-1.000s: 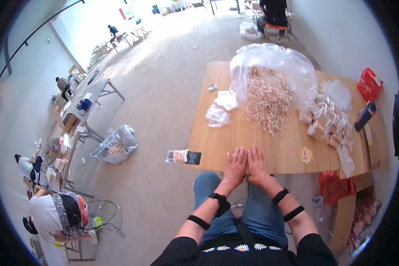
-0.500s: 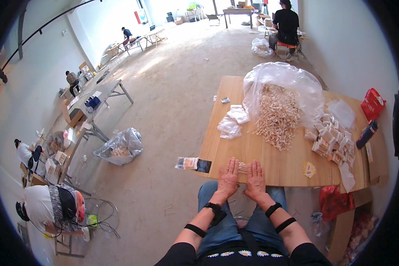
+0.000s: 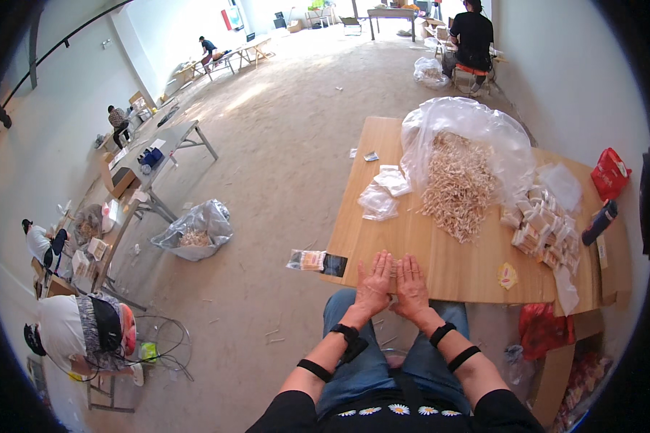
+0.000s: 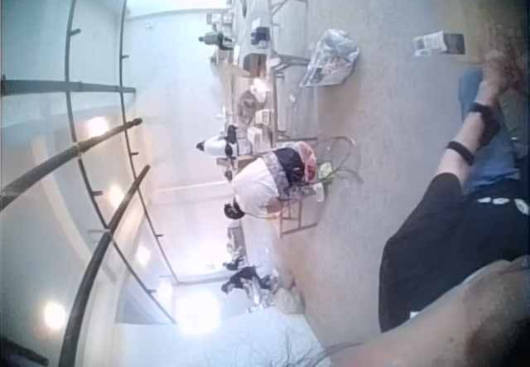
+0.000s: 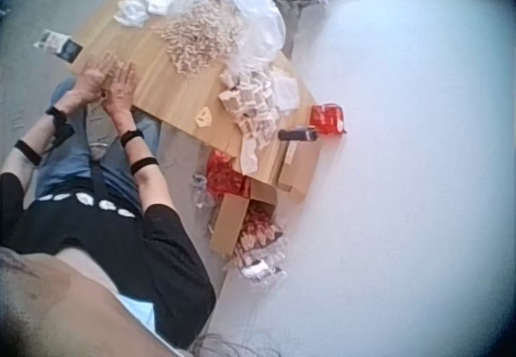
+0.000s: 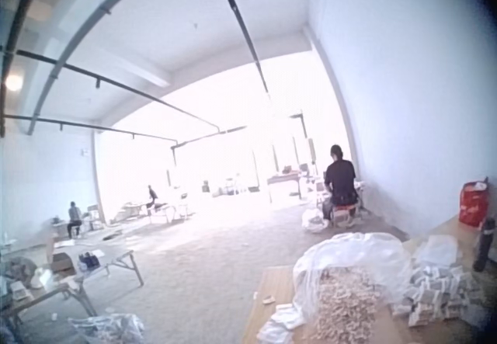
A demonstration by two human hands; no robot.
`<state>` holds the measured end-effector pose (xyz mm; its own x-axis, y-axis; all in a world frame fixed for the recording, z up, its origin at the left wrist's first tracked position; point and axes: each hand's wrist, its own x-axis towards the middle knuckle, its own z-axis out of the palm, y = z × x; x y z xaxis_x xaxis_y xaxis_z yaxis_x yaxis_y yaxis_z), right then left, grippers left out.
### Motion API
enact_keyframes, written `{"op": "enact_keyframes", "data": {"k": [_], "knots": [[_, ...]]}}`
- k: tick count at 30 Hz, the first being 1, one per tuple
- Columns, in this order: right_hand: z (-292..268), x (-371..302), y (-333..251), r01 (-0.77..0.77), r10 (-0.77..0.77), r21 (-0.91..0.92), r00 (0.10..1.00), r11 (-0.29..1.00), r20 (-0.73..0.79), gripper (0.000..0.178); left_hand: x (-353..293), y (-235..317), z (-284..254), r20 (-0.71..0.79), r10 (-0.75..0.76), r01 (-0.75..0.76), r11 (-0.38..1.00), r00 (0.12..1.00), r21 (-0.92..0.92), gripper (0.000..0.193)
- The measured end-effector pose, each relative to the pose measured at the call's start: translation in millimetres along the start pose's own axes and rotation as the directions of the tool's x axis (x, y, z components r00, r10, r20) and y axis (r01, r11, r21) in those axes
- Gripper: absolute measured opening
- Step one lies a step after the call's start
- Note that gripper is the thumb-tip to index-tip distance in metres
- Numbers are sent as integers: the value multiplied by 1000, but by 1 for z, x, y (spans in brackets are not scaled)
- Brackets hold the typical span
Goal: Picking up groups of cotton swabs from a pile and placing them into small plastic bags.
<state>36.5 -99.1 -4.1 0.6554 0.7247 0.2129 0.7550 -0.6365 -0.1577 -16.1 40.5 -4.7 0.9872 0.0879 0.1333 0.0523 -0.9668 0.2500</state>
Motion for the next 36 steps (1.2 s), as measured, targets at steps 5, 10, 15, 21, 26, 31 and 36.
{"op": "enact_keyframes", "data": {"k": [5,10,15,21,26,31,36], "knots": [[7,-1,2,-12,14,41,999,999,-32,112,6,7,-8,51,32,-29,998,998,-51,104],[16,1,-3,-33,26,-100,997,994,-73,109,1,7,7,-18,35,-35,999,999,17,99],[10,0,-3,-29,29,16,999,999,-21,111,-3,4,12,-121,89,-79,993,989,84,110],[-13,0,7,-125,105,108,979,986,175,115,-4,13,-6,-2,36,-36,999,999,5,95],[-14,-4,3,-337,343,-63,923,939,175,123,-6,9,10,-133,43,-22,988,990,156,96],[-13,-4,-7,-326,328,-46,941,944,85,119,-5,14,-1,-50,21,-20,1000,999,5,92],[-13,-2,-2,-302,301,-19,942,953,148,111,-5,11,5,-85,42,-37,997,996,60,90]]}}
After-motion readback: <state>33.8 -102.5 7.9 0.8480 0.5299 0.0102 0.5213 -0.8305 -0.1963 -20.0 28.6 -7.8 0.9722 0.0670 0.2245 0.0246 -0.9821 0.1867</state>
